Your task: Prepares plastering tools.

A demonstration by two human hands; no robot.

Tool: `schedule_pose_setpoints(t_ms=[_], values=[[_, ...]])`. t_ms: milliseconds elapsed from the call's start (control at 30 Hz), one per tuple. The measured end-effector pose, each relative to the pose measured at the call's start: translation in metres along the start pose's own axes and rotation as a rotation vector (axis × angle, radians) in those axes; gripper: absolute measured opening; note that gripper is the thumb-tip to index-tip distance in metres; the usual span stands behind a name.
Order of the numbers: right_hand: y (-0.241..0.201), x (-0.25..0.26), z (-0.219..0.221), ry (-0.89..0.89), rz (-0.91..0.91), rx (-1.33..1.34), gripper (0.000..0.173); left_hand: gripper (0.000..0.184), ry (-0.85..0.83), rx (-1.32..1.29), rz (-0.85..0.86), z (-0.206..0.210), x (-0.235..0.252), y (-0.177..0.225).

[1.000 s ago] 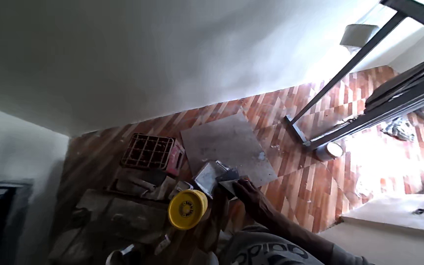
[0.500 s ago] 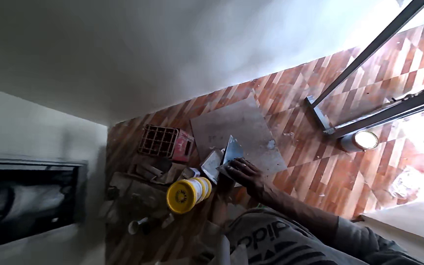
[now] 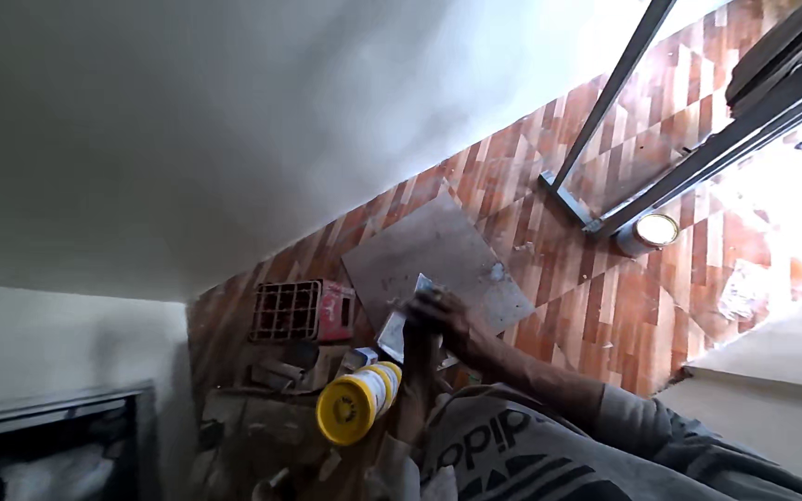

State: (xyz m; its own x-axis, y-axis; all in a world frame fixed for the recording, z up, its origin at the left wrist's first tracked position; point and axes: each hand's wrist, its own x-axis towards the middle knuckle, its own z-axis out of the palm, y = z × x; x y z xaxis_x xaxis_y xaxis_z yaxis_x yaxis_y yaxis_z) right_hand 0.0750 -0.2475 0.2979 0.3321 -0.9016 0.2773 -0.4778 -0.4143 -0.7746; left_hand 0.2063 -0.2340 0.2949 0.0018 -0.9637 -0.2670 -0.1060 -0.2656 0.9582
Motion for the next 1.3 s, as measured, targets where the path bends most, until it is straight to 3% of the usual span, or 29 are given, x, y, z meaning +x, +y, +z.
schedule_pose_setpoints(t_ms=[67, 100, 167, 233, 333, 467, 567, 633, 700, 833, 900, 967, 1033, 1100, 1200, 1300], values=[[-0.01, 0.001, 0.004, -0.015, -0.021, -0.017, 0.049, 0.041, -0.048, 0.223, 0.025, -0.017, -0.008, 0.008], [-0.002, 0.009, -0.004, 0.011, 0.058, -0.011, 0.046, 0.038, -0.033, 0.13, 0.059, -0.016, 0.002, 0.004], [0.04, 0.027, -0.032, 0.003, 0.315, -0.048, 0.045, 0.035, -0.019, -0.226, -0.03, -0.01, 0.009, 0.002], [0.073, 0.026, -0.044, 0.038, 0.419, -0.103, 0.051, 0.037, -0.012, -0.378, -0.064, -0.012, 0.012, 0.007], [0.058, 0.011, -0.046, 0.038, 0.482, -0.084, 0.05, 0.041, 0.059, -0.389, 0.002, -0.029, 0.034, 0.0], [0.021, -0.005, -0.024, -0.078, 0.576, 0.197, 0.041, 0.048, 0.027, -0.336, 0.012, -0.037, 0.052, -0.02], [-0.001, -0.007, -0.001, -0.076, 0.462, 0.295, 0.046, 0.063, 0.064, -0.176, -0.026, -0.027, 0.059, -0.027], [0.0, -0.007, 0.009, -0.09, 0.302, 0.18, 0.055, 0.049, 0.092, -0.178, -0.046, -0.021, 0.054, -0.024], [0.007, -0.007, 0.012, -0.096, 0.174, 0.046, 0.053, 0.019, 0.092, -0.35, -0.029, -0.018, 0.043, -0.02], [0.007, -0.01, 0.021, -0.049, -0.029, -0.142, 0.05, 0.02, -0.132, -0.81, 0.044, -0.04, 0.017, -0.032], [0.002, -0.011, 0.023, -0.074, -0.083, -0.206, 0.051, 0.045, -0.171, -0.763, 0.109, -0.055, 0.006, -0.037], [-0.003, -0.009, 0.026, -0.09, -0.129, -0.233, 0.049, 0.036, -0.112, -0.579, 0.176, -0.062, 0.004, -0.037], [-0.007, -0.006, 0.031, -0.112, -0.163, -0.208, 0.047, 0.033, -0.021, -0.188, 0.217, -0.065, -0.002, -0.028], [-0.015, -0.005, 0.037, -0.167, -0.2, -0.118, 0.044, 0.038, 0.029, 0.08, 0.102, -0.067, -0.026, -0.012], [-0.028, 0.0, 0.047, -0.202, -0.241, -0.082, 0.049, 0.044, 0.038, 0.131, -0.097, -0.066, -0.052, 0.0], [-0.028, 0.009, 0.053, -0.135, -0.151, -0.061, 0.05, 0.044, 0.107, 0.157, 0.111, -0.056, -0.033, -0.022]])
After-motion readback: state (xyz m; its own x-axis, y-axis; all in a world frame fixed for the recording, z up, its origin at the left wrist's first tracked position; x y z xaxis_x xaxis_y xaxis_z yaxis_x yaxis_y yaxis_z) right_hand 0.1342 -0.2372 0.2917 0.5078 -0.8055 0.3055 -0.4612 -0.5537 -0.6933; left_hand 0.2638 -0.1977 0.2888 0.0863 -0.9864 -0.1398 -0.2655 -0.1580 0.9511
